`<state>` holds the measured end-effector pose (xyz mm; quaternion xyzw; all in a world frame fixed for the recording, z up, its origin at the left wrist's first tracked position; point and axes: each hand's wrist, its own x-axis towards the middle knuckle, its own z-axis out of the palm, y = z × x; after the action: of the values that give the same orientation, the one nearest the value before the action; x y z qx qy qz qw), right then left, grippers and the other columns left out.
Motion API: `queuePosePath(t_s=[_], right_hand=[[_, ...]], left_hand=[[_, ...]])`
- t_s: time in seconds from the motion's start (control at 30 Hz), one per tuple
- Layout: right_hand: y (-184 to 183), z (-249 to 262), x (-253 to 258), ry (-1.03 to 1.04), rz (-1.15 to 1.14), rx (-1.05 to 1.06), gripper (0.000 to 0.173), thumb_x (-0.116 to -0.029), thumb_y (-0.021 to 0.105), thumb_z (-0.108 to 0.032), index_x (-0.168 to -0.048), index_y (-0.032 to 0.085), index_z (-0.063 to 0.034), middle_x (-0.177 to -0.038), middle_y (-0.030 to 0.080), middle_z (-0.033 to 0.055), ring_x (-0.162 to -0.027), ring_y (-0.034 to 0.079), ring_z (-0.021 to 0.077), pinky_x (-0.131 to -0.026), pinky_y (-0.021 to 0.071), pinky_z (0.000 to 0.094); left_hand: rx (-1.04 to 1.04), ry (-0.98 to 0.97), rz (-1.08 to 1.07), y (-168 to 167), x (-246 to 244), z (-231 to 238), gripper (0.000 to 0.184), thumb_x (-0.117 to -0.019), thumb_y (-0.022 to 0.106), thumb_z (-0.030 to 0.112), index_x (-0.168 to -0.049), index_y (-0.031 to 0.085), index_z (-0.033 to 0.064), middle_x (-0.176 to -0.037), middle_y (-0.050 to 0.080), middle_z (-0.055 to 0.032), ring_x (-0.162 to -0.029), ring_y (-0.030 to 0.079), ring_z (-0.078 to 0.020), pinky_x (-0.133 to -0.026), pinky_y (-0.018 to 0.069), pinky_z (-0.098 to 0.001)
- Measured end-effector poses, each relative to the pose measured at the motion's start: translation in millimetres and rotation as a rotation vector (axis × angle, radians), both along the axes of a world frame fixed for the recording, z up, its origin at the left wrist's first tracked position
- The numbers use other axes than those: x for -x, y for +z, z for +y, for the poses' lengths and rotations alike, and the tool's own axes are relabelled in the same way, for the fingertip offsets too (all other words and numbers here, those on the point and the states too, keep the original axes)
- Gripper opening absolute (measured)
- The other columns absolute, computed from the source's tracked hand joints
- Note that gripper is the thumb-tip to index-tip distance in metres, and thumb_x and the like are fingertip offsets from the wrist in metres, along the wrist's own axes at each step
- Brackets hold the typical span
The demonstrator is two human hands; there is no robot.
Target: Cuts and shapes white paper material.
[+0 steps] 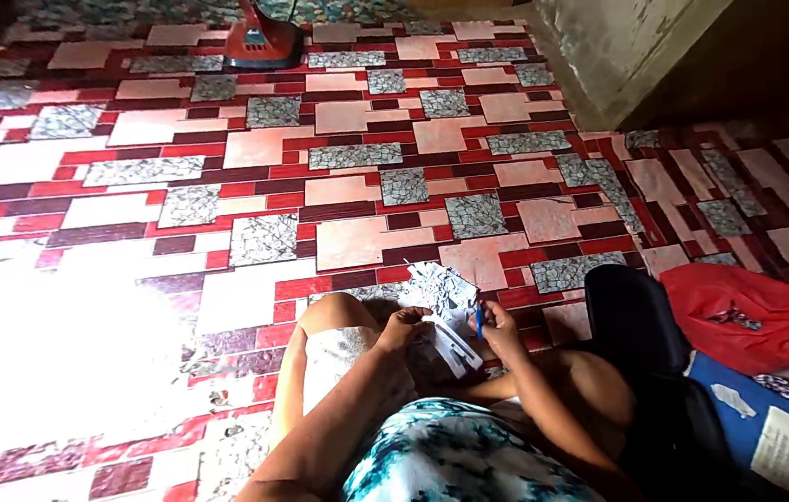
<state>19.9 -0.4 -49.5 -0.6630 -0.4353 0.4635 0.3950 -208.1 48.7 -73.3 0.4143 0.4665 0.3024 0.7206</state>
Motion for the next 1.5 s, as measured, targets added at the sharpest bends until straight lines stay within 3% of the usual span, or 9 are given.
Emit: queuePosePath(t_s=[0.37, 0.47, 0.57, 0.7, 0.77, 0.83, 1.0, 1.17, 1.5], right_hand=[[-25, -17, 19, 0.119, 0.115, 0.003, 0.041, -0.0811, 0.072, 0.008, -0.121, 0.062, 0.0105, -0.110, 0.070, 0.0156, -0.093, 0.069, 0.0114, -0.086, 0.0578, 0.0269], [-27, -14, 18, -0.014, 0.106, 0.005, 0.043, -0.0828, 0.072, 0.007, -0.124, 0.061, 0.0106, -0.108, 0.070, 0.0173, -0.090, 0.068, 0.0130, -0.082, 0.0578, 0.0280], [-26, -12, 18, -0.117, 0.148, 0.010, 0.045, -0.0845, 0.071, 0.007, -0.127, 0.059, 0.0104, -0.106, 0.069, 0.0172, -0.087, 0.067, 0.0129, -0.079, 0.0573, 0.0275], [-21, -16, 28, -0.114, 0.182, -0.037, 0.041, -0.0846, 0.069, 0.009, -0.125, 0.059, 0.0114, -0.105, 0.068, 0.0162, -0.086, 0.067, 0.0122, -0.079, 0.0571, 0.0263], [-22, -19, 33, -0.090, 0.185, -0.068, 0.040, -0.0848, 0.068, 0.008, -0.124, 0.059, 0.0112, -0.104, 0.069, 0.0145, -0.085, 0.067, 0.0106, -0.078, 0.0573, 0.0255], [-25, -21, 35, -0.037, 0.177, -0.070, 0.040, -0.0852, 0.069, 0.005, -0.124, 0.060, 0.0099, -0.101, 0.070, 0.0128, -0.084, 0.067, 0.0102, -0.078, 0.0574, 0.0262], [-21, -18, 18, 0.143, 0.139, 0.142, 0.041, -0.0929, 0.071, -0.012, -0.127, 0.059, 0.0070, -0.089, 0.063, 0.0058, -0.069, 0.058, 0.0064, -0.062, 0.0506, 0.0229], [-5, -17, -3, 0.266, 0.237, 0.361, 0.032, -0.1024, 0.058, -0.013, -0.130, 0.056, 0.0023, -0.093, 0.070, 0.0054, -0.075, 0.066, 0.0090, -0.061, 0.0524, 0.0227], [0, -18, -8, 0.337, 0.173, 0.390, 0.028, -0.1012, 0.063, -0.017, -0.123, 0.060, 0.0000, -0.084, 0.068, 0.0008, -0.064, 0.061, 0.0031, -0.053, 0.0458, 0.0178]], left_hand=[[-0.033, 0.008, 0.152, -8, -12, 7, 0.027, -0.0892, 0.074, -0.001, -0.115, 0.064, -0.0038, -0.083, 0.065, -0.0028, -0.068, 0.061, -0.0066, -0.065, 0.0535, -0.0238], [-0.112, 0.003, 0.329, -10, -11, 11, 0.054, -0.0972, 0.068, 0.008, -0.144, 0.046, -0.0061, -0.128, 0.064, -0.0214, -0.109, 0.067, -0.0216, -0.096, 0.0544, -0.0349], [-0.262, -0.129, 0.464, -7, -15, 7, 0.048, -0.1027, 0.059, 0.015, -0.145, 0.049, -0.0060, -0.145, 0.051, -0.0280, -0.131, 0.056, -0.0329, -0.112, 0.0446, -0.0408], [-0.189, -0.184, 0.255, -1, -31, -11, 0.034, -0.1036, 0.060, 0.015, -0.127, 0.062, -0.0087, -0.122, 0.068, -0.0194, -0.112, 0.066, -0.0176, -0.101, 0.0510, -0.0320], [-0.179, -0.066, 0.127, -5, -36, -14, 0.013, -0.0987, 0.065, 0.009, -0.100, 0.066, -0.0037, -0.089, 0.068, -0.0038, -0.081, 0.063, -0.0050, -0.078, 0.0531, -0.0232], [-0.077, 0.021, -0.010, -11, -34, -11, 0.012, -0.0989, 0.063, 0.003, -0.087, 0.062, 0.0030, -0.076, 0.064, 0.0033, -0.070, 0.062, -0.0039, -0.071, 0.0548, -0.0240], [0.148, 0.128, -0.101, -13, -17, 6, 0.010, -0.1051, 0.054, 0.005, -0.096, 0.056, 0.0019, -0.081, 0.066, -0.0056, -0.071, 0.068, -0.0154, -0.070, 0.0609, -0.0343], [0.108, -0.049, -0.028, -20, -8, 16, 0.008, -0.1025, 0.059, 0.006, -0.100, 0.064, 0.0003, -0.082, 0.069, -0.0027, -0.072, 0.068, -0.0118, -0.072, 0.0596, -0.0310], [-0.090, -0.176, 0.177, -15, -15, 12, 0.009, -0.0982, 0.066, 0.008, -0.095, 0.066, -0.0002, -0.078, 0.063, 0.0025, -0.069, 0.058, -0.0013, -0.068, 0.0511, -0.0205]])
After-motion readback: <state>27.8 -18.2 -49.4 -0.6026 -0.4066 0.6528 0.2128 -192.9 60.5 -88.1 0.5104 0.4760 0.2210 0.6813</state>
